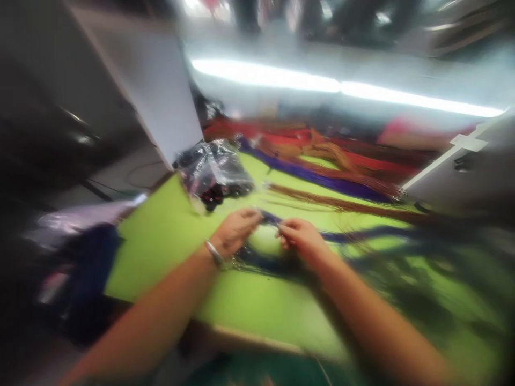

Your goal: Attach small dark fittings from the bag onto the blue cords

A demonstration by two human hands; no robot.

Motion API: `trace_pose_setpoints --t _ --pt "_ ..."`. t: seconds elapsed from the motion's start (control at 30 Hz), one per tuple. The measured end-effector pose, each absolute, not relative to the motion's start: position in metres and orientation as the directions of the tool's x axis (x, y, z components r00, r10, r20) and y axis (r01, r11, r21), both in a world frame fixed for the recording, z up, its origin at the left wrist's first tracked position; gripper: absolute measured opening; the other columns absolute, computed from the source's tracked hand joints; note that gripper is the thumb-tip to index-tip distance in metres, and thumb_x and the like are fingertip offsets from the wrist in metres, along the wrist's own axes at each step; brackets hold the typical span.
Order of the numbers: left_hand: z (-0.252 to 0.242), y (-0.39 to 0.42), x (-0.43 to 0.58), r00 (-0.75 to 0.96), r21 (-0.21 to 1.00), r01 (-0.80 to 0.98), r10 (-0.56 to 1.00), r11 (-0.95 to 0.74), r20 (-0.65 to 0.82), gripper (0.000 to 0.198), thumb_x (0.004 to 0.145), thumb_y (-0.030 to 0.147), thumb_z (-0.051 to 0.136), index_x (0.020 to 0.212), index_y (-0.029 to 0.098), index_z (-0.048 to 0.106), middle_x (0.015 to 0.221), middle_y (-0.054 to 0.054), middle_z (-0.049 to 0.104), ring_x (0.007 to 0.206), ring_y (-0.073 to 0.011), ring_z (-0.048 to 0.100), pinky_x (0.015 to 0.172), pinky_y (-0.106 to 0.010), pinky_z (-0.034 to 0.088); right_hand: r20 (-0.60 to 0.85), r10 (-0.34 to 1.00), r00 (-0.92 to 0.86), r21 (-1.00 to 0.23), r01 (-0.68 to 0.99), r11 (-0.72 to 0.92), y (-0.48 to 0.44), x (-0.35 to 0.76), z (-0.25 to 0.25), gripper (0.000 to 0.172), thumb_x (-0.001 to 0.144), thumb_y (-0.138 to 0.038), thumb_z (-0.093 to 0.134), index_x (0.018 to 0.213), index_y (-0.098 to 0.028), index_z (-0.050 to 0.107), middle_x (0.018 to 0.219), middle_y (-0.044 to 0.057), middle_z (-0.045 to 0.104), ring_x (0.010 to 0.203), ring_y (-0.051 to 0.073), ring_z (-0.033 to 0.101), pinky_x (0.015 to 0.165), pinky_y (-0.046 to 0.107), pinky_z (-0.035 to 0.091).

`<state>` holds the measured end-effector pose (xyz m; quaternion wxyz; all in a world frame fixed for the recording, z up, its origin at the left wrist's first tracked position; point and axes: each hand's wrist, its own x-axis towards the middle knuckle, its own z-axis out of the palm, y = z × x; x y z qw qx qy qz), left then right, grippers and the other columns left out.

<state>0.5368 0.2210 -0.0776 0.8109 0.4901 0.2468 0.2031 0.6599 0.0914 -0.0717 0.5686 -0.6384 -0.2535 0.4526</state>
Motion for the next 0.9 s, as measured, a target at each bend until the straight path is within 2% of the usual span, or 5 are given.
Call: trace_pose_setpoints --t 0.1,0.2,0.43,0.6,0.9 --pt "-0.081 0.216 0.538 0.804 0.902 -0.042 0.551 0.429 -0.225 0.027 0.063 0.031 0.076 0.078 0.01 0.069 0.07 -0.003 0.06 0.055 -0.0047 0.047 0.046 -0.015 0.034 -0.253 0.811 0.528 -0.964 -0.066 -0.258 0.092 0.657 -0.073 0.021 0.066 -0.036 0.063 0.067 -0.015 0.058 0.055 -0.002 0.057 0.04 0.006 0.041 0.039 0.02 0.031" --pt "-0.084 0.21 0.539 0.784 0.915 0.029 0.559 0.401 -0.27 0.033 0.067 0.038 0.072 0.088 0.012 0.069 0.072 -0.003 0.058 0.056 -0.0061 0.049 0.043 -0.015 0.032 -0.066 0.783 0.618 -0.961 0.171 -0.216 0.095 0.652 -0.073 0.015 0.066 -0.029 0.057 0.061 -0.016 0.057 0.054 -0.002 0.055 0.048 0.008 0.044 0.049 0.022 0.036" --pt "-0.087 0.21 0.541 0.814 0.912 0.051 0.513 0.407 -0.274 0.037 0.071 0.041 0.068 0.096 0.014 0.068 0.076 -0.004 0.059 0.059 -0.0088 0.054 0.045 -0.018 0.038 0.175 0.816 0.551 -0.821 0.54 -0.188 0.094 0.649 -0.086 0.011 0.07 -0.022 0.05 0.06 -0.018 0.054 0.056 -0.002 0.054 0.053 0.009 0.044 0.054 0.022 0.036" --pt "-0.081 0.212 0.538 0.887 0.869 0.029 0.389 0.494 -0.25 0.037 0.067 0.021 0.073 0.103 0.015 0.067 0.095 -0.006 0.064 0.073 -0.008 0.055 0.069 -0.02 0.044 0.252 0.8 0.545 -0.774 0.61 -0.172 0.089 0.651 -0.084 0.011 0.072 -0.02 0.049 0.064 -0.018 0.055 0.058 -0.002 0.055 0.053 0.009 0.045 0.056 0.021 0.036" --pt "-0.086 0.217 0.537 0.907 0.837 0.042 0.331 0.545 -0.261 0.042 0.068 0.016 0.073 0.109 0.014 0.065 0.097 -0.009 0.064 0.077 -0.0095 0.055 0.07 -0.02 0.041 0.288 0.787 0.545 -0.772 0.619 -0.146 0.091 0.652 -0.086 0.011 0.073 -0.021 0.051 0.065 -0.017 0.057 0.058 -0.002 0.058 0.053 0.009 0.047 0.055 0.02 0.036"
